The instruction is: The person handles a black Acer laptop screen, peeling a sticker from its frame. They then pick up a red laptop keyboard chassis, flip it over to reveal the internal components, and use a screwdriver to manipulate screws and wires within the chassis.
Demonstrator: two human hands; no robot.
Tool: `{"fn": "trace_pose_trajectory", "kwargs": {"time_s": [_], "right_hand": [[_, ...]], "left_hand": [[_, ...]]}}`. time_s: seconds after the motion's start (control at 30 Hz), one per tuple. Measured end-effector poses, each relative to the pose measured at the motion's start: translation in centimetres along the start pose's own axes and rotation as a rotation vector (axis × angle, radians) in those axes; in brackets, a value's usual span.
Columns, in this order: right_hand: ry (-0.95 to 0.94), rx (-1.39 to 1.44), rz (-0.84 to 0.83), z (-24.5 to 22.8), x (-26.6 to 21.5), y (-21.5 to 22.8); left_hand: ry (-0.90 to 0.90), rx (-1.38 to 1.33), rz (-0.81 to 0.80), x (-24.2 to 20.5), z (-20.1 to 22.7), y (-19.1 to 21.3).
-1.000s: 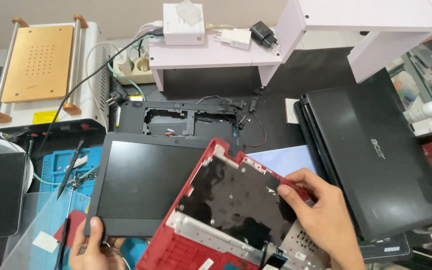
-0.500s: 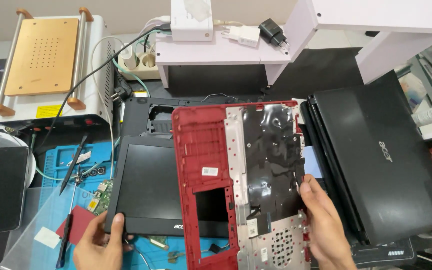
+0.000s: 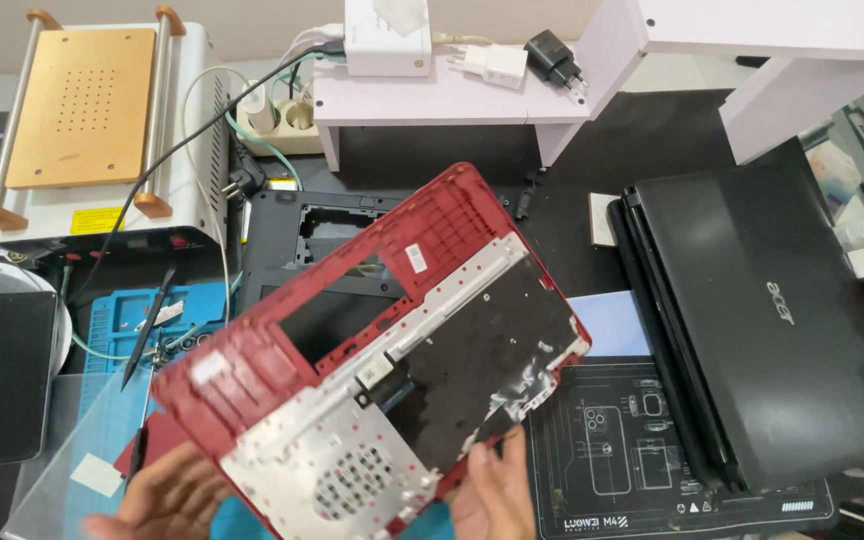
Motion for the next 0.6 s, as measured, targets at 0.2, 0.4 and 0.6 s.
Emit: {"fn": "trace_pose_trajectory", "kwargs": {"time_s": [0.2,0.4,0.6], "right_hand": [[-0.195,-0.196,-0.022,1.7,0.4,-0.3],[-0.204,-0.325,-0.314,-6.6,2.9,1.5],[-0.143,-0.815,-0.014,-10.3,4.1,1.4]], "left_hand": [[0.149,-0.083,0.315,3.3,11.5,-4.2],[0.159,-0.104,0.314,7.6,13.2,-2.3],[0.165,0.106,0.209,9.3,11.6,-3.0]]}}
Point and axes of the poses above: each hand's wrist, its own x-axis towards the middle knuckle, its own y-axis out of the back of the hand, z = x × y, the point moved 6 cm from there along x, towards the middle knuckle, and after that the axes turned 10 degrees about x, right-handed, at the moved point
